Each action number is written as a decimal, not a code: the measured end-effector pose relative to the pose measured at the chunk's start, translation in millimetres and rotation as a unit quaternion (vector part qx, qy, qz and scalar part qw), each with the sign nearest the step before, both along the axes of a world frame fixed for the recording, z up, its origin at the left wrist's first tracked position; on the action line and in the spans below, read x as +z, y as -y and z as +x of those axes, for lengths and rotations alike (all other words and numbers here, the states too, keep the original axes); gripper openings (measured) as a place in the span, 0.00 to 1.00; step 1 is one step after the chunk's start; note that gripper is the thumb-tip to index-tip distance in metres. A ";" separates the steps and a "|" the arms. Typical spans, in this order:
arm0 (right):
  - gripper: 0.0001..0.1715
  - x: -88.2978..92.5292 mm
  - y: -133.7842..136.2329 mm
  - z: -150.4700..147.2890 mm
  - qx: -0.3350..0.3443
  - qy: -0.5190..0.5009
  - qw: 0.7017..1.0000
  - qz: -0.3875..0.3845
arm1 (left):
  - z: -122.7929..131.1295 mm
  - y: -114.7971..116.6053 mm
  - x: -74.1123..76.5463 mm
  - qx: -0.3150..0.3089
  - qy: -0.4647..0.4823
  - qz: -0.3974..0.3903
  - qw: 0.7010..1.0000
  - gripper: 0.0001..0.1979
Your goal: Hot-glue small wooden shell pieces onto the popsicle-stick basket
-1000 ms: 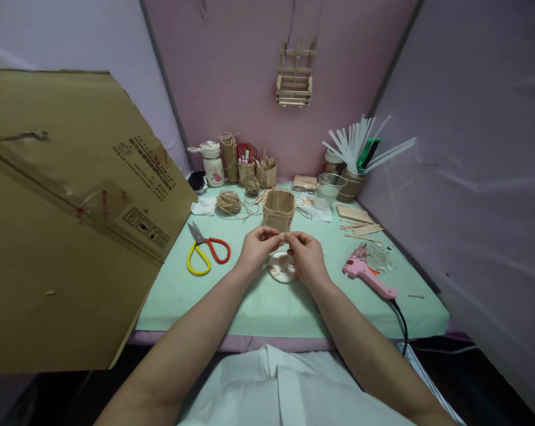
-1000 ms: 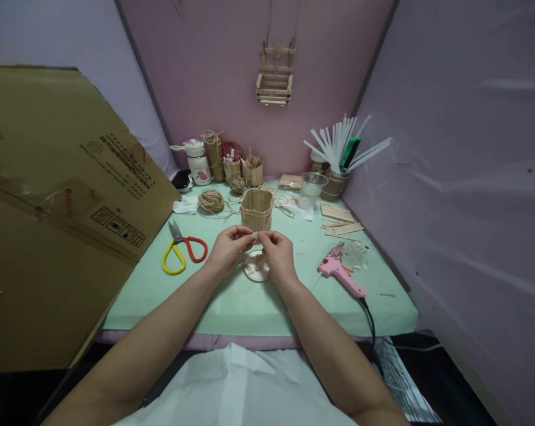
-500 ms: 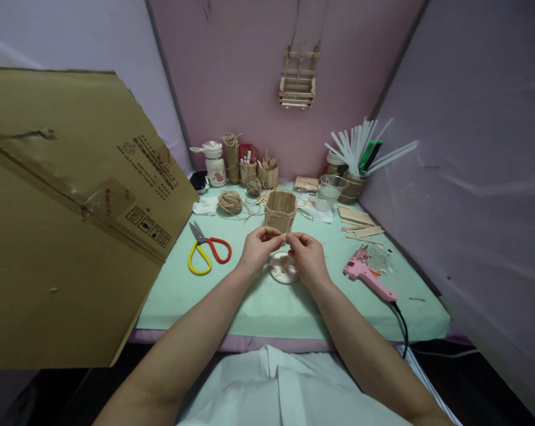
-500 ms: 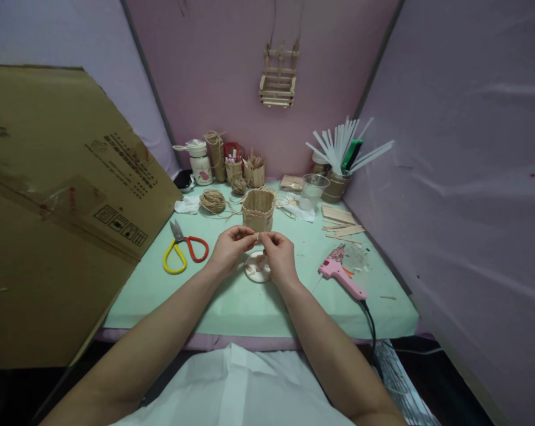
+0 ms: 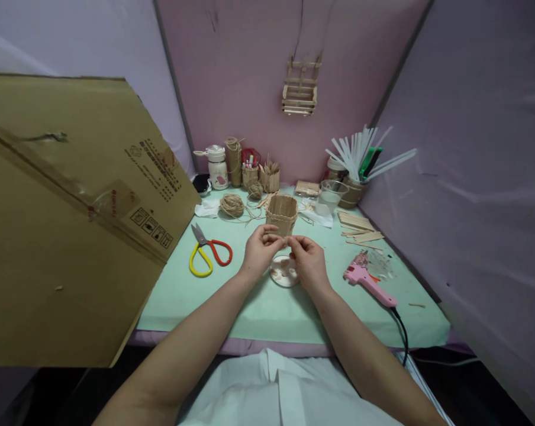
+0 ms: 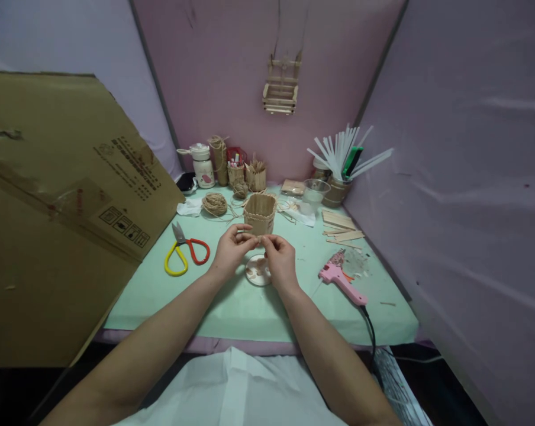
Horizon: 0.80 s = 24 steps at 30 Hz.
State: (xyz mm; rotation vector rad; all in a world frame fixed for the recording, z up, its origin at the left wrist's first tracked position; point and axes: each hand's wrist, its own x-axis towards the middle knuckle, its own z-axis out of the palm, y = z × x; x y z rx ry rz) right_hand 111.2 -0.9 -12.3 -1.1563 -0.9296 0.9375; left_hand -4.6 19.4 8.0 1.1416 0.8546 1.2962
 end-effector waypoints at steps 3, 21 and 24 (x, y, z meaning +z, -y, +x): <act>0.15 0.4 0.8 -0.4 -0.005 0.005 1.000 0.001 | -0.1 -0.4 -0.7 -0.002 0.004 0.006 1.000 0.20; 0.17 1.2 2.1 0.4 0.002 -0.001 1.000 0.001 | 0.5 -2.4 -2.0 -0.004 0.008 -0.001 1.000 0.16; 0.18 0.9 2.2 0.7 0.001 -0.004 1.000 0.001 | 0.7 -2.1 -1.4 -0.007 0.010 -0.007 1.000 0.16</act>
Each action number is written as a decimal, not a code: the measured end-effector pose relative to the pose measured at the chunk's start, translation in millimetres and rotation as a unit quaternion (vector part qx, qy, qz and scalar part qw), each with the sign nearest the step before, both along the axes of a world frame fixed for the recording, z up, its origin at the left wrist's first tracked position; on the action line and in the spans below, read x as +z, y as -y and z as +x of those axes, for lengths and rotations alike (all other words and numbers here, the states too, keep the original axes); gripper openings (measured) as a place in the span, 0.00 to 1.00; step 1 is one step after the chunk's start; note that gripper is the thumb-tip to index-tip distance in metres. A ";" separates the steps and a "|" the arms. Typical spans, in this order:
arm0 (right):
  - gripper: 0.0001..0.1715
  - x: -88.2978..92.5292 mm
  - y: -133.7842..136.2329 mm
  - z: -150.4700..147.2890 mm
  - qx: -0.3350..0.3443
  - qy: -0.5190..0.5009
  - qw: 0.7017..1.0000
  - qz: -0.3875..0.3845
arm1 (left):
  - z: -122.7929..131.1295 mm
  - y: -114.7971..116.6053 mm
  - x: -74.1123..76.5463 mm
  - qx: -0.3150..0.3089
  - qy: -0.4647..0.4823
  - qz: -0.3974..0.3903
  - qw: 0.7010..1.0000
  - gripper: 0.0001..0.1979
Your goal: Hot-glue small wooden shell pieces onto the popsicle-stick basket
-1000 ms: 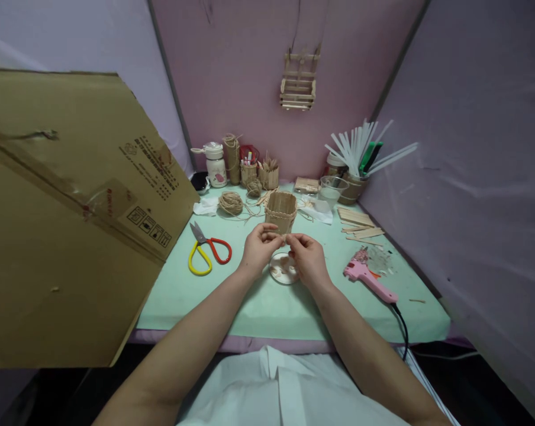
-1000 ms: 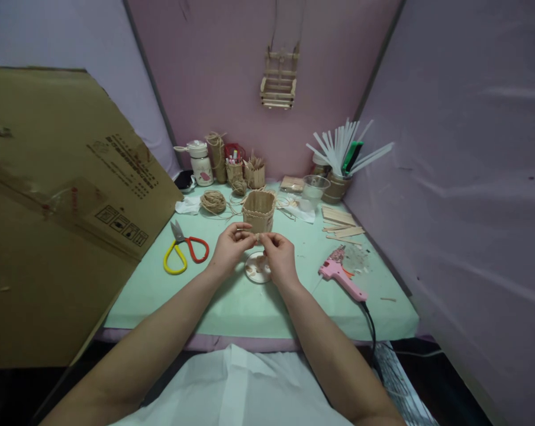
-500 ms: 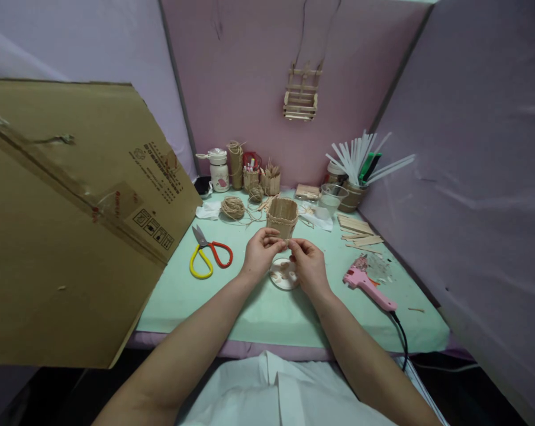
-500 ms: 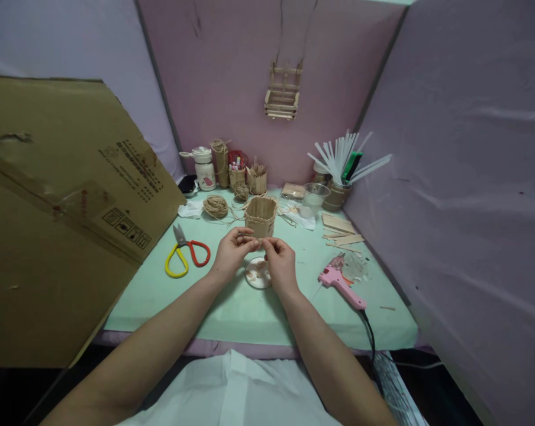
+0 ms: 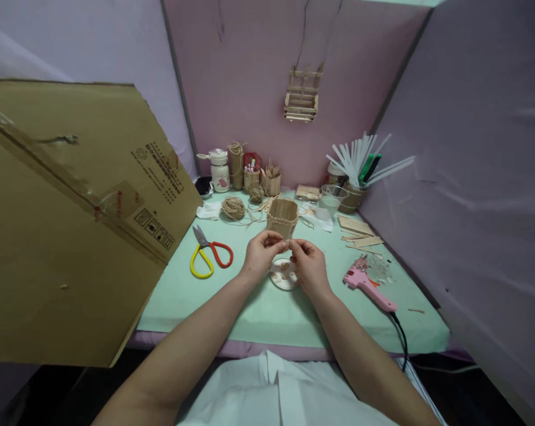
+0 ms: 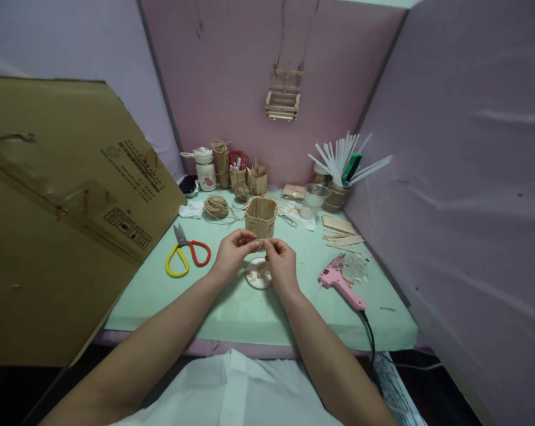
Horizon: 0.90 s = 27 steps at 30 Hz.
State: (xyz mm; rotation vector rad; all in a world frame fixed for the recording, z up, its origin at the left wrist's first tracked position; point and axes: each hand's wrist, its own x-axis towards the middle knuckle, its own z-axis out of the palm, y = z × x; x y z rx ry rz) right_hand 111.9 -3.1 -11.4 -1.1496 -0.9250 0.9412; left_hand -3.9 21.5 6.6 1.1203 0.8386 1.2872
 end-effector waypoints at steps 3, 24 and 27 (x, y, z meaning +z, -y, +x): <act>0.17 -0.9 -0.7 0.6 -0.007 0.004 1.000 0.003 | -0.1 0.0 1.6 -0.004 0.005 -0.014 1.000 0.17; 0.15 0.9 0.6 1.2 -0.008 0.009 1.000 -0.014 | -0.5 3.6 6.0 -0.022 0.003 -0.039 0.999 0.12; 0.17 13.5 12.1 14.6 -0.027 0.076 0.997 -0.014 | 0.2 3.4 6.0 -0.030 -0.002 -0.053 0.998 0.12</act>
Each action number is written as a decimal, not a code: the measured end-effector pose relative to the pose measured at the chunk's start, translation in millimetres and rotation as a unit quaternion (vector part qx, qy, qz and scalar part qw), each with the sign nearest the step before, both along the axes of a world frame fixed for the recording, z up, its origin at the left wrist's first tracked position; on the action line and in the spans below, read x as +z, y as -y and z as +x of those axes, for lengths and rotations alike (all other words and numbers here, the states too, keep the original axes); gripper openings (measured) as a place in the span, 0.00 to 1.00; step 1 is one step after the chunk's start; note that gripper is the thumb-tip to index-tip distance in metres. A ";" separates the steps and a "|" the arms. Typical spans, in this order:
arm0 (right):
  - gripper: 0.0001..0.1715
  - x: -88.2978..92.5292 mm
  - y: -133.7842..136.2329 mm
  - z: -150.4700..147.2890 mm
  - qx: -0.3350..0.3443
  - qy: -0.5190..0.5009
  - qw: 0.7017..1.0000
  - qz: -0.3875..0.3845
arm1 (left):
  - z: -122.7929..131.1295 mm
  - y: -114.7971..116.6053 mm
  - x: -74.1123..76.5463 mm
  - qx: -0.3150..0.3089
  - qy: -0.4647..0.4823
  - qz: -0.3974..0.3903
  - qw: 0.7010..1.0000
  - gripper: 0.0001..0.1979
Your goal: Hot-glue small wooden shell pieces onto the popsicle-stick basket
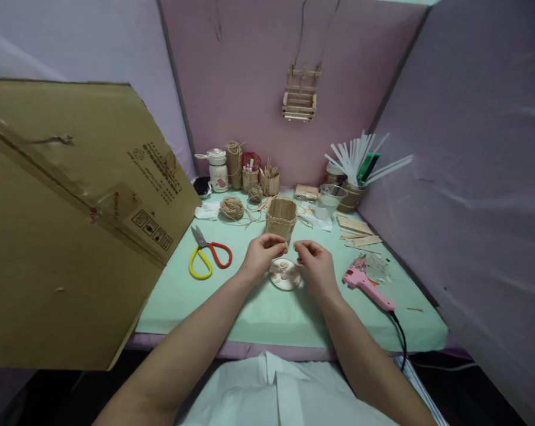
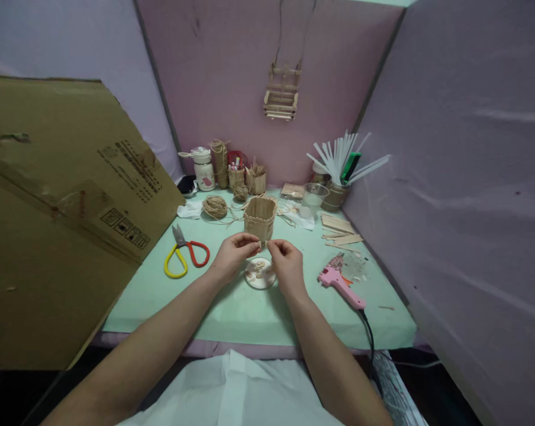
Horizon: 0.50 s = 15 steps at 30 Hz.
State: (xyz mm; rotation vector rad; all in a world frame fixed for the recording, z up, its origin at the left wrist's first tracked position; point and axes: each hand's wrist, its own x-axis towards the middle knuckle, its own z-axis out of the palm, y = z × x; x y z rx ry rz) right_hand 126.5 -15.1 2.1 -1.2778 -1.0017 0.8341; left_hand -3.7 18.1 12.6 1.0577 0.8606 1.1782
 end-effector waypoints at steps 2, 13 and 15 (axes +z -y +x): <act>0.17 9.4 13.2 17.5 0.011 0.090 0.996 0.002 | 0.3 -0.6 -1.0 -0.008 -0.002 -0.013 1.000 0.12; 0.15 -1.1 63.6 57.5 0.123 0.516 0.843 -0.085 | -1.0 -2.0 -4.5 -0.028 0.001 -0.030 0.999 0.13; 0.16 -3.8 63.4 55.2 0.130 0.524 0.838 -0.081 | -1.3 -2.2 -4.0 -0.029 -0.002 -0.028 0.999 0.13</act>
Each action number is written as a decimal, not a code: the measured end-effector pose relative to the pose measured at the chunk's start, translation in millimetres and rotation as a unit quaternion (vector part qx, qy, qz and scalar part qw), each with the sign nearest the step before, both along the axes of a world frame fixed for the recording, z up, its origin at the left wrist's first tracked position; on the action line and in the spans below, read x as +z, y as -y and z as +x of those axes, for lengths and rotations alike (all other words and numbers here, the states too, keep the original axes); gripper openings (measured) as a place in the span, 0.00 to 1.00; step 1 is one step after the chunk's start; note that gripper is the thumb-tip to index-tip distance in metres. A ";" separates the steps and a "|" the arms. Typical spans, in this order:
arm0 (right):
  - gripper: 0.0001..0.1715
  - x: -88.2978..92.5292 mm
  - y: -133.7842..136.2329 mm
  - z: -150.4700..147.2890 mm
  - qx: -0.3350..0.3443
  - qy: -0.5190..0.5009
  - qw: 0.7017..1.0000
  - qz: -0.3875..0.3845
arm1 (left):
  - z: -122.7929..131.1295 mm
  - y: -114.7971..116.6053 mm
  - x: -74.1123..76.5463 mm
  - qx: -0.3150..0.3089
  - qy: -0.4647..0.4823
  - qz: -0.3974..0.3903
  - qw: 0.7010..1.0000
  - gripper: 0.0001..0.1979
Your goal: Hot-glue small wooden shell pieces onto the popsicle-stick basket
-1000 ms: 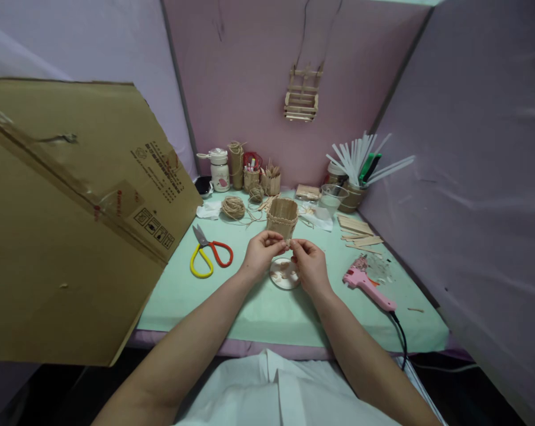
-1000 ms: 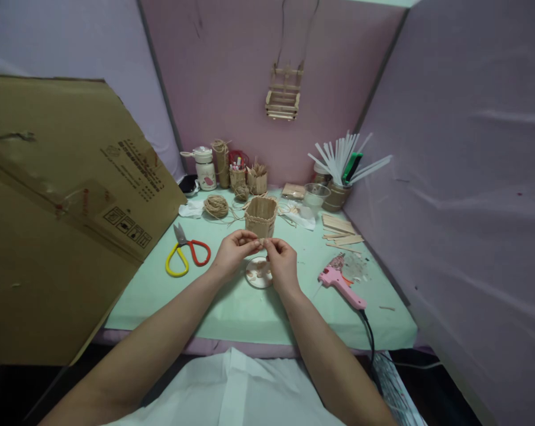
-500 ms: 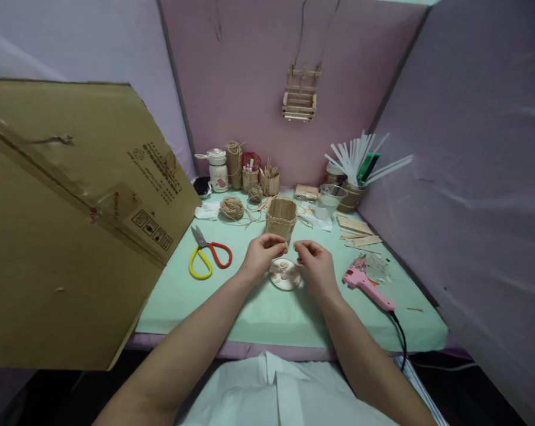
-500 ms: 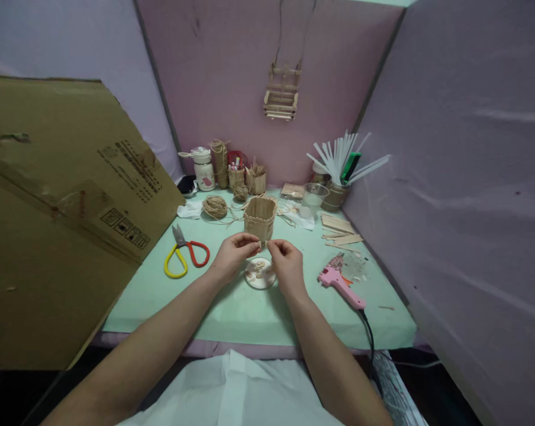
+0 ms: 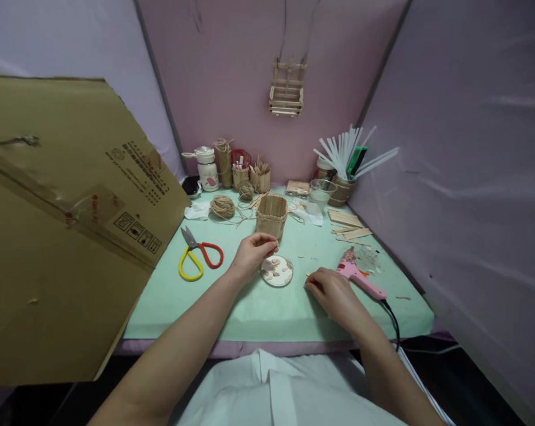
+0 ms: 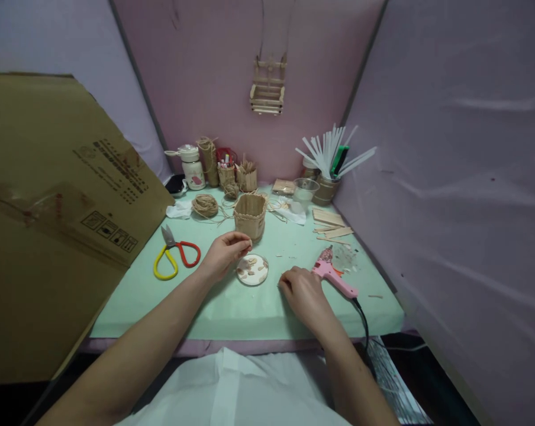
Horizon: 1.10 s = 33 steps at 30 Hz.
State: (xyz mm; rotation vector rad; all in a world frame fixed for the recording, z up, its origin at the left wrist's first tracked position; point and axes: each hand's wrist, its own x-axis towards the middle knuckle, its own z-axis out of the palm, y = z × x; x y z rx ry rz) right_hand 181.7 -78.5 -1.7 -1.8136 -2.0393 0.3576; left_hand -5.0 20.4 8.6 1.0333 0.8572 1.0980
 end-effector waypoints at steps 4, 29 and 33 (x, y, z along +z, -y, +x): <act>0.17 0.7 -0.9 15.0 -0.007 -0.045 0.999 0.026 | 0.1 0.4 0.0 -0.002 -0.002 -0.008 1.000 0.13; 0.26 3.6 8.5 89.2 -0.116 -0.193 0.974 0.007 | -1.9 2.6 4.6 -0.033 -0.005 -0.054 0.998 0.15; 0.30 17.1 16.3 62.6 -0.122 -0.324 0.938 -0.020 | -2.5 2.3 3.9 -0.038 -0.003 -0.057 0.998 0.15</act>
